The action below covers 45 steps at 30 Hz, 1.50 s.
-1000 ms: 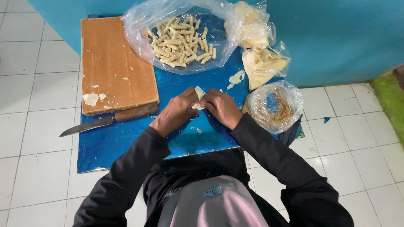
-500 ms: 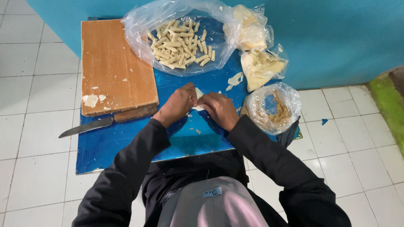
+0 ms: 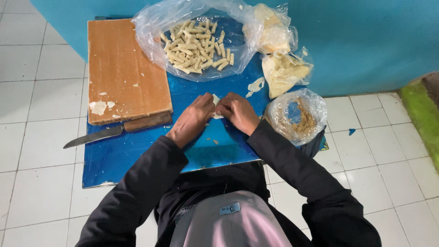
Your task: The person sits at a small blue table and wraps pastries by hand, taking thin dough wrappers, pinching their edges closed one at a time, and setting the folded pieces aside while occasionally reaching into a covered container of brown filling. A knife and a bag of already-wrapped dough pieces rest on the table.
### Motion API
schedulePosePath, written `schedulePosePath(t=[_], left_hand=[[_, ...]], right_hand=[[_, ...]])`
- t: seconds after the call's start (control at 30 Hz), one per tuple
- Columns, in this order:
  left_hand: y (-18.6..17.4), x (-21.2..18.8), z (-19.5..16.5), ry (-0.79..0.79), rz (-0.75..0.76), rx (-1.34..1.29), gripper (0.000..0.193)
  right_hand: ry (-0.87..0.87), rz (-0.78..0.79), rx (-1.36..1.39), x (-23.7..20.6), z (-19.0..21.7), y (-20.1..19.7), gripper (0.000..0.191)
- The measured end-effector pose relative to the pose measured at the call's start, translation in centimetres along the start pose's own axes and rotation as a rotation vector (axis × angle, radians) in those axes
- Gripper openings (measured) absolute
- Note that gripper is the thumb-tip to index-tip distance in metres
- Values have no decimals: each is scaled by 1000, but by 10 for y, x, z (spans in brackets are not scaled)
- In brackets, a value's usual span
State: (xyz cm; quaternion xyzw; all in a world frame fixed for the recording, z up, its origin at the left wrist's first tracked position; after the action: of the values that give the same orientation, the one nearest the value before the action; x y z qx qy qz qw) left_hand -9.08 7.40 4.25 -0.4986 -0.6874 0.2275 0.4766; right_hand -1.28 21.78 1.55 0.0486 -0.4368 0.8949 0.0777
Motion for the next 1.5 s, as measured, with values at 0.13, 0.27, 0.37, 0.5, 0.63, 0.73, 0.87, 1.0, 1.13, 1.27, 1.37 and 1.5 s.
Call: schedulePosePath(t=[0.13, 0.27, 0.37, 0.5, 0.63, 0.73, 0.87, 1.0, 1.13, 1.27, 1.37, 1.5], left_hand=[[5, 5, 9, -22, -5, -41, 8], [9, 2, 18, -117, -11, -157, 2], [9, -1, 15, -137, -53, -160, 5], [8, -3, 9, -141, -42, -92, 12], [7, 3, 13, -192, -40, -90, 9], [7, 1, 13, -197, -68, -102, 13], [11, -1, 15, -227, -72, -66, 12], [12, 5, 16, -230, -112, -31, 11], [8, 1, 9, -231, -126, -51, 24], [9, -13, -2, -335, -36, -119, 28], [10, -21, -19, -255, -37, 73, 30], [16, -31, -27, -232, -39, 224, 39]], right_hand=[[-44, -73, -105, -6, 6, 0, 14], [-129, -150, -204, -16, 17, 3, 14], [-163, -178, -248, -15, 21, 2, 11], [-124, -194, -271, -11, 20, 0, 9], [-128, -210, -289, -15, 21, 2, 10], [-143, -237, -357, -18, 24, 2, 12], [-191, -235, -524, -19, 30, -2, 20], [-139, -254, -556, -29, 38, -7, 40], [-117, -264, -636, -35, 45, 3, 33], [-75, -270, -677, -20, 32, 5, 34], [-30, -212, -573, -2, 13, -3, 42], [-42, -232, -179, 12, -2, -20, 53]])
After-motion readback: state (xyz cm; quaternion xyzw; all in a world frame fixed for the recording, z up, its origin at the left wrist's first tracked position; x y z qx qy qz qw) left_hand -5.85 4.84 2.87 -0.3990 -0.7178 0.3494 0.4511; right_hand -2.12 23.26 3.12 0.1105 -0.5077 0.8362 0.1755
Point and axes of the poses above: each hand's wrist, its own x-axis towards the middle knuckle, its own y-axis out of the palm, z = x × y, the point moved 5 cm from there along x, towards the middle knuckle, and after that the axes turned 11 degrees about z, right-handed, at the moved point
